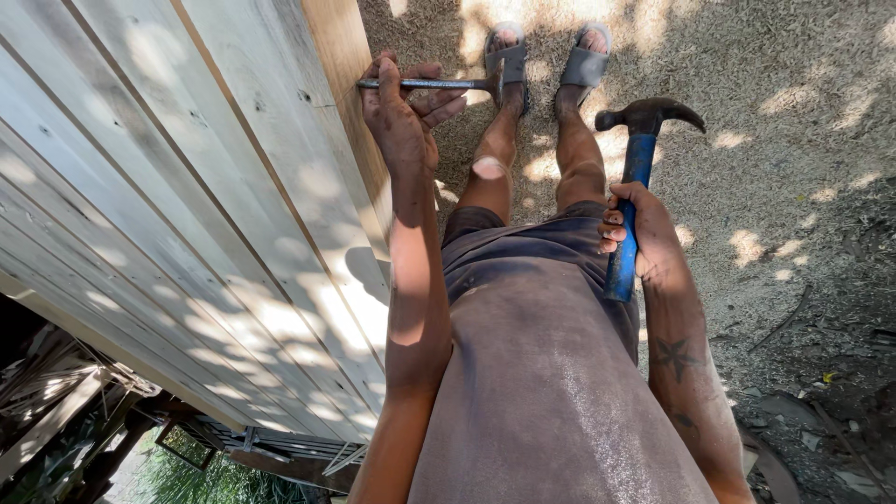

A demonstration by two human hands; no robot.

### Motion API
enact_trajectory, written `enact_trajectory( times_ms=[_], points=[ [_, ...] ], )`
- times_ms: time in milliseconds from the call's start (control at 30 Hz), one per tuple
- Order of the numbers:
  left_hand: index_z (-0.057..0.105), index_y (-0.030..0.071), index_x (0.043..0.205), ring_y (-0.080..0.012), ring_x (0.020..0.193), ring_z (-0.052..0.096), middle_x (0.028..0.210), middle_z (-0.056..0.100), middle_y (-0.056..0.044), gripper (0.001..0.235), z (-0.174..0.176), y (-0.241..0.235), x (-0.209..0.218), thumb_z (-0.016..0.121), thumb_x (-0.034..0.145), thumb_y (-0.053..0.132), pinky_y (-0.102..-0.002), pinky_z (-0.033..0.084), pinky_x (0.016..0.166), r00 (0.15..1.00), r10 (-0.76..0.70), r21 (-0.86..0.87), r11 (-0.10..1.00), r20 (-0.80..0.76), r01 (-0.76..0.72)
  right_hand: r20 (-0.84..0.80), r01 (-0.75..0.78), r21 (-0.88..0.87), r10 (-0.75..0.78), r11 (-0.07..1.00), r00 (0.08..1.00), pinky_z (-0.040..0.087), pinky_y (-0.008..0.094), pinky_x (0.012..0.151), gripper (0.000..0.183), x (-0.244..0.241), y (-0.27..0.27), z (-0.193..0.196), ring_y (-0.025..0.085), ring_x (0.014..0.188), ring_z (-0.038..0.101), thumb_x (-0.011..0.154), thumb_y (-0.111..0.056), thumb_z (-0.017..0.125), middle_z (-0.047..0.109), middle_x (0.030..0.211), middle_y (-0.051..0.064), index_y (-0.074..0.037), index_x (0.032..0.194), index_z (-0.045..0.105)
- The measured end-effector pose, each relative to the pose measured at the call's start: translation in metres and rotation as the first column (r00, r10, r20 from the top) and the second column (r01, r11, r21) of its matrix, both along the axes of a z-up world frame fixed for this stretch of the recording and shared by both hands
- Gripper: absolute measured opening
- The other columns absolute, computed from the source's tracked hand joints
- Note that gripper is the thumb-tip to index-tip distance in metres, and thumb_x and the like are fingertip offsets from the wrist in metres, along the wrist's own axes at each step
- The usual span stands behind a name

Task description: The person hammers nails into wooden planks using a hammer and a nail set. They repeatedly position nails and strike them to secure the planks together in an outdoor workshop.

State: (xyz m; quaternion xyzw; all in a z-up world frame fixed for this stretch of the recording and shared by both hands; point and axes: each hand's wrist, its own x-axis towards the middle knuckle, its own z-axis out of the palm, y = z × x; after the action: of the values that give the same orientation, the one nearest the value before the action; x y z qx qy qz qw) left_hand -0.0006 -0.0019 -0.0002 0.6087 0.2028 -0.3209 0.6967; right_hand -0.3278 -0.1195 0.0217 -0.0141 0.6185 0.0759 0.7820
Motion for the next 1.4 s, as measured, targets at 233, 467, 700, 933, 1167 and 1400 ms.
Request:
enact_trajectory(
  times_ms=[233,467,700,933,1167,1400],
  points=[
    [0.041,-0.001,0.132,-0.0353,0.066,0.076,0.091,0.071,-0.026,0.042,0.013,0.000,-0.001,0.049,0.108,0.033,-0.040,0.069,0.053,1.000,0.003,-0.041,0.999,0.009,-0.003,0.051,0.169,-0.053,-0.167,0.984,0.985,0.038,0.023,0.039,0.025,0.004,-0.014,0.029,0.005,0.043,0.044,0.099,-0.026,0.060,0.044,0.057,-0.005,-0.011,0.081,0.053],
    [0.042,0.002,0.116,-0.0354,0.067,0.077,0.091,0.071,-0.025,0.034,0.016,-0.002,0.000,0.049,0.107,0.035,-0.043,0.071,0.056,0.999,0.034,-0.043,0.998,-0.042,-0.036,0.150,0.520,-0.308,-0.499,0.797,0.854,0.037,0.024,0.041,0.034,0.093,-0.021,0.099,0.006,0.045,0.041,0.098,-0.017,0.064,0.041,0.055,-0.006,-0.015,0.069,0.046],
    [0.047,-0.005,0.115,-0.0362,0.073,0.078,0.096,0.071,-0.027,0.042,0.016,0.003,-0.004,0.047,0.112,0.036,-0.043,0.072,0.061,0.997,-0.060,-0.027,0.998,-0.039,0.059,0.199,0.043,0.078,-0.057,0.996,0.978,0.033,0.024,0.035,0.016,0.084,0.010,0.065,0.004,0.040,0.036,0.089,-0.012,0.057,0.041,0.055,-0.006,-0.016,0.074,0.053],
    [0.044,0.004,0.119,-0.0345,0.067,0.076,0.093,0.070,-0.025,0.033,-0.001,0.003,-0.016,0.046,0.110,0.035,-0.041,0.070,0.057,0.986,-0.131,0.002,0.991,-0.107,0.132,0.010,0.247,0.065,-0.249,0.967,0.969,0.035,0.024,0.037,0.030,0.013,-0.005,0.031,0.004,0.040,0.039,0.091,-0.011,0.059,0.041,0.056,-0.007,-0.018,0.069,0.041],
    [0.040,0.000,0.134,-0.0345,0.068,0.077,0.094,0.071,-0.026,0.042,-0.015,-0.001,0.006,0.046,0.109,0.034,-0.041,0.071,0.057,0.994,-0.086,0.036,0.995,-0.064,0.088,0.052,0.223,0.149,-0.233,0.963,0.971,0.036,0.026,0.039,0.030,-0.012,0.019,0.000,0.006,0.042,0.043,0.093,-0.010,0.056,0.042,0.056,-0.004,-0.017,0.069,0.040],
    [0.036,0.003,0.143,-0.0345,0.069,0.078,0.094,0.071,-0.024,0.049,-0.015,-0.001,0.006,0.046,0.107,0.035,-0.039,0.071,0.055,0.995,-0.090,0.080,0.992,-0.053,0.094,0.016,0.132,0.190,-0.138,0.973,0.990,0.036,0.026,0.038,0.023,0.005,0.034,-0.008,0.006,0.040,0.042,0.091,-0.010,0.057,0.042,0.056,-0.005,-0.014,0.073,0.043]
  ],
)
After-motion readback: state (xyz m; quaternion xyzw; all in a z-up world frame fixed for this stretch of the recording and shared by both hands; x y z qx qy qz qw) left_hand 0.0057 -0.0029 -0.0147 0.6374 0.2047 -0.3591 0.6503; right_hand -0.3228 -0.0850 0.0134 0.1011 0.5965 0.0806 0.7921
